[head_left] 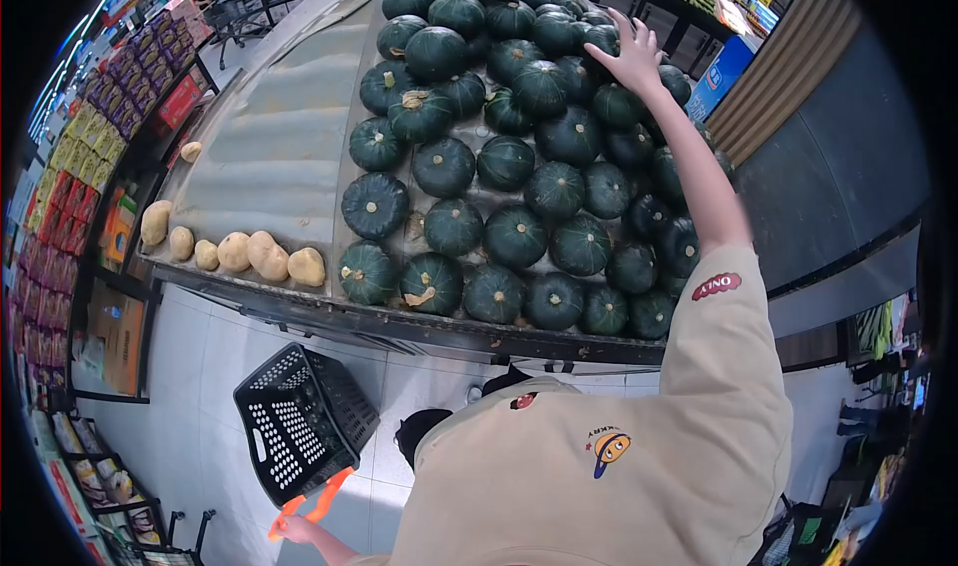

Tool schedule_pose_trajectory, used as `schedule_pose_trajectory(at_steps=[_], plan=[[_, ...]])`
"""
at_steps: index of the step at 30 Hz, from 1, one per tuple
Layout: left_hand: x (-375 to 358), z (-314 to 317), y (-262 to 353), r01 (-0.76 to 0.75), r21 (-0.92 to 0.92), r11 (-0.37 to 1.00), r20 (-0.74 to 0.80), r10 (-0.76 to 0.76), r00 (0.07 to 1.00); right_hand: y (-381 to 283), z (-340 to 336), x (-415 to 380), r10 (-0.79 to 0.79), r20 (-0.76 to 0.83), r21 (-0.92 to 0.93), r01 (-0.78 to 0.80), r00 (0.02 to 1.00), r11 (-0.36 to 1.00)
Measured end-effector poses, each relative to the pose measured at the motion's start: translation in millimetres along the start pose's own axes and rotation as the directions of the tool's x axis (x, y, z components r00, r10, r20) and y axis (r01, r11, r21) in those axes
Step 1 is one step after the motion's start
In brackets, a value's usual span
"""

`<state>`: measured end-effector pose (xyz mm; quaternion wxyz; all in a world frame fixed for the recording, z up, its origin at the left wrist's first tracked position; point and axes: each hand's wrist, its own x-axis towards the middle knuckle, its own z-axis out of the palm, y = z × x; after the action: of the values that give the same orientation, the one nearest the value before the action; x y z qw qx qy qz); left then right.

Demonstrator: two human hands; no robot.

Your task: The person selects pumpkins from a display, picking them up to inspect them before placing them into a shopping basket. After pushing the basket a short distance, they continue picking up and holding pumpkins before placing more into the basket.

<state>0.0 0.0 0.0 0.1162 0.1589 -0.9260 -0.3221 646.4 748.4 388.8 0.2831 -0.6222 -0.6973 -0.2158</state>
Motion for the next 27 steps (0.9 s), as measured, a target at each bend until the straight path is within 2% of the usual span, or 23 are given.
schedule_pose_trajectory(at_steps=[2, 3, 5, 6, 7, 9, 10, 11, 13, 14, 17, 18, 21, 23, 25, 26, 27], plan=[[-19.0, -18.6, 27.3, 0.124, -0.068, 0.990, 0.049, -0.121, 0.991, 5.6, 3.5, -7.7, -0.040, -0.041, 0.161, 0.046, 0.998, 0.986], [-34.8, -15.7, 7.3, 0.148, -0.025, 0.989, 0.081, -0.146, 0.986, 7.4, -1.3, -6.6, -0.073, -0.012, 0.123, 0.074, 0.997, 0.990], [-18.6, -7.7, 8.1, 0.125, -0.043, 0.991, 0.061, -0.122, 0.991, 3.4, 3.6, -13.8, -0.062, 0.049, 0.153, 0.054, 0.997, 0.987], [-18.6, -12.4, 15.0, 0.120, -0.042, 0.992, 0.058, -0.118, 0.991, -8.4, -6.0, -20.0, -0.006, 0.077, 0.057, 0.001, 0.997, 0.998], [-25.8, -19.4, 24.3, 0.140, -0.006, 0.990, 0.071, -0.139, 0.988, -7.6, -4.4, -21.8, -0.006, 0.080, 0.057, 0.002, 0.997, 0.998], [-26.9, -20.8, 25.7, 0.166, 0.024, 0.986, 0.076, -0.168, 0.983, -17.0, -5.9, -22.5, -0.096, -0.177, 0.009, 0.099, 0.980, 0.995], [-23.2, -16.4, 20.1, 0.158, -0.044, 0.987, 0.074, -0.154, 0.985, -24.5, -10.3, -24.0, -0.187, -0.273, 0.003, 0.195, 0.944, 0.981], [-20.8, -13.6, 15.7, 0.148, -0.110, 0.983, 0.072, -0.141, 0.987, -34.4, -12.4, -25.8, -0.191, -0.274, 0.007, 0.200, 0.943, 0.980], [-19.4, -12.4, 14.4, 0.141, -0.094, 0.986, 0.066, -0.135, 0.989, -59.3, -17.3, -33.9, -0.396, -0.177, 0.300, 0.433, 0.901, 0.850], [-19.8, -12.2, 14.3, 0.128, -0.080, 0.989, 0.061, -0.124, 0.990, -74.5, -16.8, -43.4, -0.427, -0.125, 0.308, 0.444, 0.895, 0.841], [-29.5, -19.6, 26.4, 0.133, -0.087, 0.987, 0.078, -0.126, 0.989, -101.6, -0.8, -60.7, -0.370, 0.099, 0.242, 0.339, 0.924, 0.909], [-27.6, -19.7, 24.8, 0.134, -0.088, 0.987, 0.071, -0.128, 0.989, -105.6, 4.8, -63.3, -0.362, 0.094, 0.200, 0.339, 0.927, 0.920], [-24.5, -19.1, 20.1, 0.095, -0.076, 0.993, 0.057, -0.090, 0.994, -107.1, 8.4, -58.7, -0.333, 0.131, 0.229, 0.298, 0.934, 0.927], [-27.7, -18.0, 21.2, 0.063, -0.081, 0.995, 0.046, -0.059, 0.997, -107.3, 7.0, -64.6, -0.346, 0.078, 0.251, 0.317, 0.935, 0.915], [-39.9, -26.4, 37.9, 0.085, -0.086, 0.993, 0.049, -0.081, 0.996, -112.1, -0.1, -69.0, -0.282, -0.030, 0.494, 0.260, 0.959, 0.830], [-44.4, -30.0, 41.8, 0.096, -0.087, 0.992, 0.051, -0.092, 0.994, -116.3, -4.0, -71.4, -0.205, -0.055, 0.567, 0.200, 0.977, 0.799], [-44.0, -29.6, 38.5, 0.103, -0.086, 0.991, 0.048, -0.099, 0.994, -122.6, -12.5, -74.8, -0.212, -0.056, 0.570, 0.205, 0.976, 0.796]])
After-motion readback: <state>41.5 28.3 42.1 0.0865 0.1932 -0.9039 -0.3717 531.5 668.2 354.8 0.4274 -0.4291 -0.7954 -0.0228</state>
